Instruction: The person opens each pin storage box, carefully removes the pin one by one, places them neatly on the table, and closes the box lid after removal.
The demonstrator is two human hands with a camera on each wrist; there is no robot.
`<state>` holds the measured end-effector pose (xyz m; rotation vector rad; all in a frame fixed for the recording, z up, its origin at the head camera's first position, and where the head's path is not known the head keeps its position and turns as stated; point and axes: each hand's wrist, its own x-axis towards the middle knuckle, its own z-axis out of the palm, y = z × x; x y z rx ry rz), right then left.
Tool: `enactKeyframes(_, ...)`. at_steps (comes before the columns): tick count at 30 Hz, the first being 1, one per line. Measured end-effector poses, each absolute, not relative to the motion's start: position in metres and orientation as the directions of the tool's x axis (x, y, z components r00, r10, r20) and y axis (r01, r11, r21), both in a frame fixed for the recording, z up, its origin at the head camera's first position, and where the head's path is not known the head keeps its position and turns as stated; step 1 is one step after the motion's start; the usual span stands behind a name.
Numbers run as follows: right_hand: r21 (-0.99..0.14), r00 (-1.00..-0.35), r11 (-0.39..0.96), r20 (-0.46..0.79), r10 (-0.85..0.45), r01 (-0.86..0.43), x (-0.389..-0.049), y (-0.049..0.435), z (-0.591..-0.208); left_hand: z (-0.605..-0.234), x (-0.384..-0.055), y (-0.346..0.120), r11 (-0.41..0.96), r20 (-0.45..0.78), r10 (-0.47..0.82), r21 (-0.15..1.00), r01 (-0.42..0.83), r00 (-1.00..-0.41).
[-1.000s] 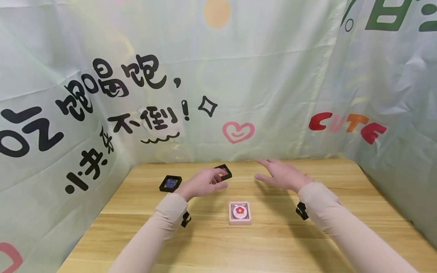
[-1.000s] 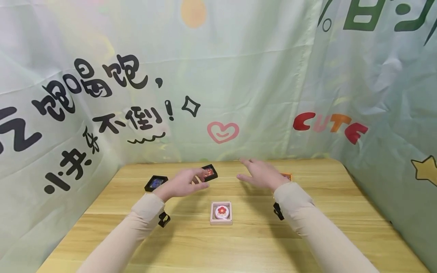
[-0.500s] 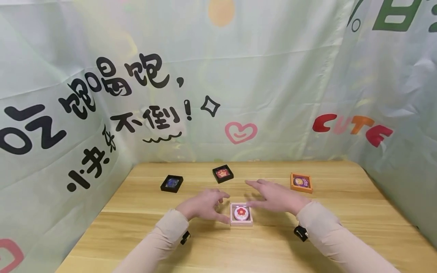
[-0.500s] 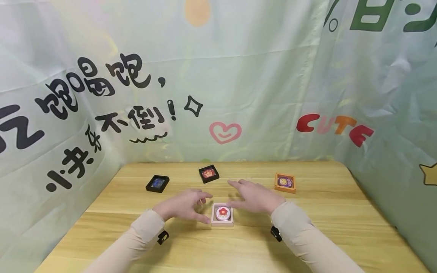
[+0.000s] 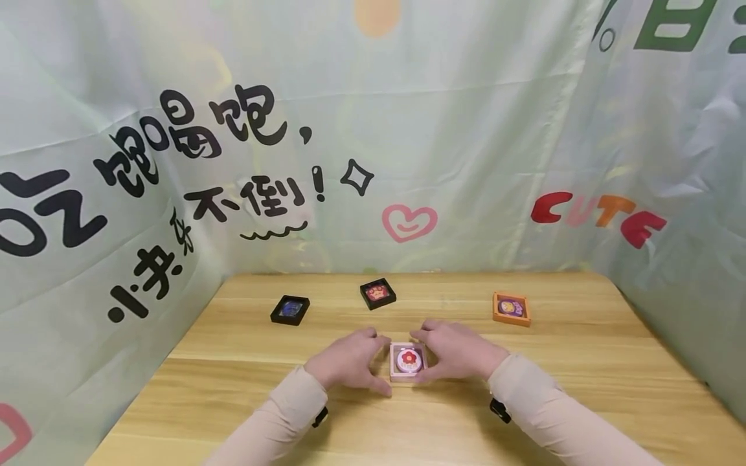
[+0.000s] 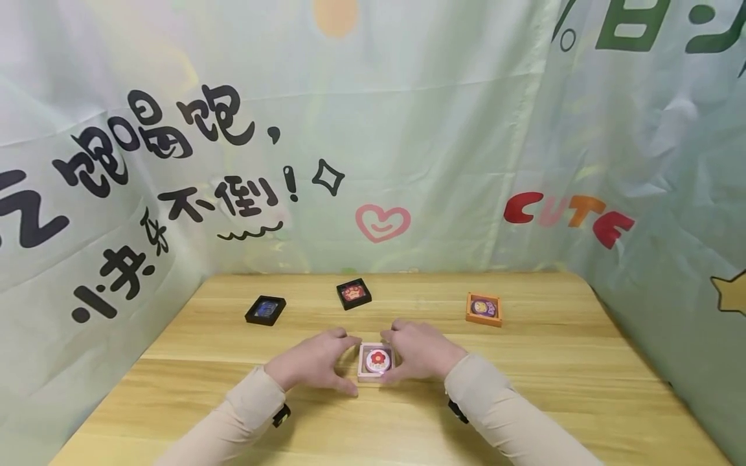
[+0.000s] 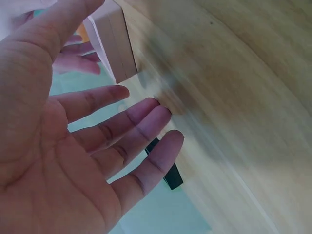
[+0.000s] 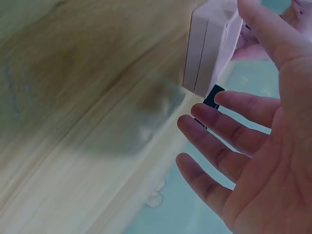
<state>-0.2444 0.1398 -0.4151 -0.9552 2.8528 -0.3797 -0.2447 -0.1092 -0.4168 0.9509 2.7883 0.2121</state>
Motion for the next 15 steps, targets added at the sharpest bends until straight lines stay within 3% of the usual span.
enactKeyframes(15, -0.243, -0.752, 0.727, 0.019, -0.658, -0.642, -0.2444, 0.1301, -0.4233, -0.4196, -0.2412, -0.1013, 0.776, -0.066, 0.629, 0.128, 0.618, -0.775)
